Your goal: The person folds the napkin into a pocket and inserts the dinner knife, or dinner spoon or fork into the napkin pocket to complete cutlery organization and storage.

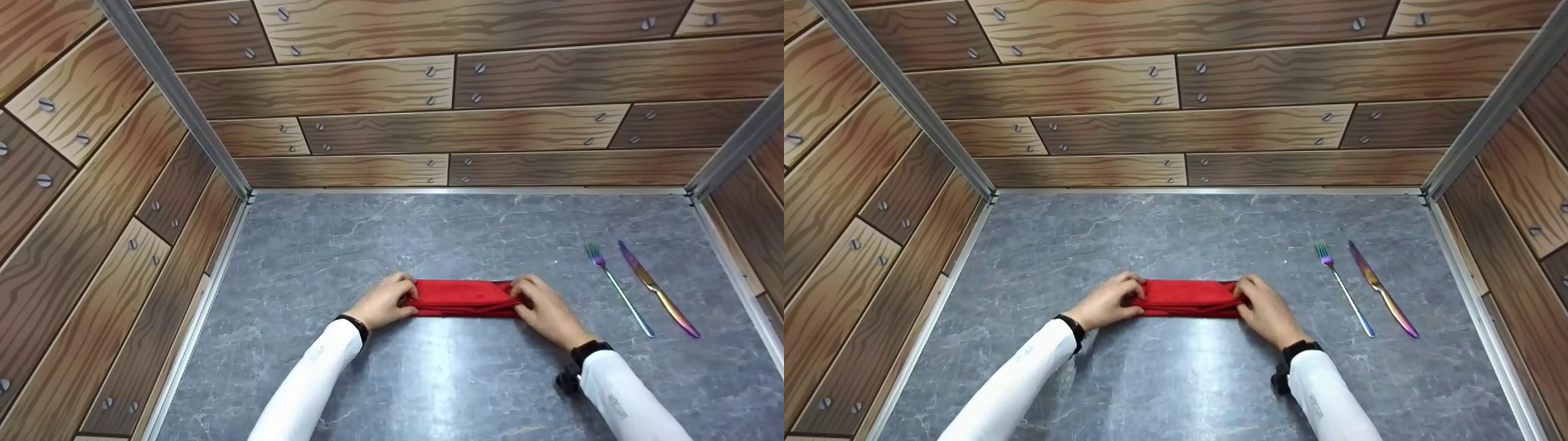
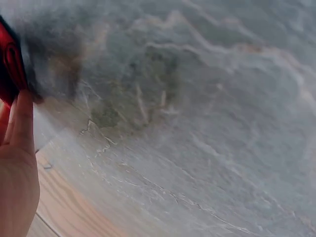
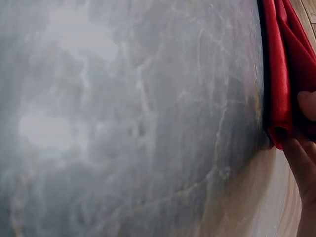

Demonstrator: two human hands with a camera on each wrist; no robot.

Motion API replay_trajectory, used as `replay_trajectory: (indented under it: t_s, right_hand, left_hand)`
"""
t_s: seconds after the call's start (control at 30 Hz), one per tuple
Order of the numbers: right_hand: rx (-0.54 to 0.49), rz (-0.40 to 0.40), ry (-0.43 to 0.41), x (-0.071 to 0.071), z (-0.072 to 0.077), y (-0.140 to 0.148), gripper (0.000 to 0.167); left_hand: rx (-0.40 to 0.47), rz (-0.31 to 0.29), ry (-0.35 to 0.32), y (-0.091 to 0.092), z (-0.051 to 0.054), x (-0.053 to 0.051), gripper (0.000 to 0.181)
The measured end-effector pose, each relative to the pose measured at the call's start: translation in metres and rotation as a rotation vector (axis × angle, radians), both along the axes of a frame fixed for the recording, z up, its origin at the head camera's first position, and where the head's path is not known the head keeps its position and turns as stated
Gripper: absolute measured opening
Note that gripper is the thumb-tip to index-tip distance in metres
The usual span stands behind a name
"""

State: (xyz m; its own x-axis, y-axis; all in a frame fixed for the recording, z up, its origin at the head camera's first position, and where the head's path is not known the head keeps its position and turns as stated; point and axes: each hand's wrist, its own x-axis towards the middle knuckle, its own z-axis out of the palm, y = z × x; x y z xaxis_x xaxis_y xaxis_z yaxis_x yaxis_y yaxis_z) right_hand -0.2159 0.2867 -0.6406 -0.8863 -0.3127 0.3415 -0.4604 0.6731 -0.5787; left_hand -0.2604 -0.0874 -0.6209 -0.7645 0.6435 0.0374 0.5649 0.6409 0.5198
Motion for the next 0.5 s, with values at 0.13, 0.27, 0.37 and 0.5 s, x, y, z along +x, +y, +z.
replay_trajectory:
  t_s: [0.13,0.27,0.37,0.5]
  right_hand:
    - [0.025,0.038,0.003,-0.002,0.000,0.003,0.030]
    - [0.097,0.086,0.024,-0.001,0.001,0.007,0.029]
    - [0.150,0.122,0.050,0.000,0.001,0.009,0.028]
    - [0.183,0.156,0.083,0.002,0.000,0.012,0.024]
  left_hand:
    - [-0.038,-0.020,0.038,-0.001,0.000,0.002,0.021]
    - [-0.067,-0.041,0.081,-0.001,-0.001,0.003,0.019]
    - [-0.079,-0.059,0.121,0.000,-0.001,0.004,0.016]
    - [-0.125,-0.063,0.178,0.001,-0.001,0.007,0.014]
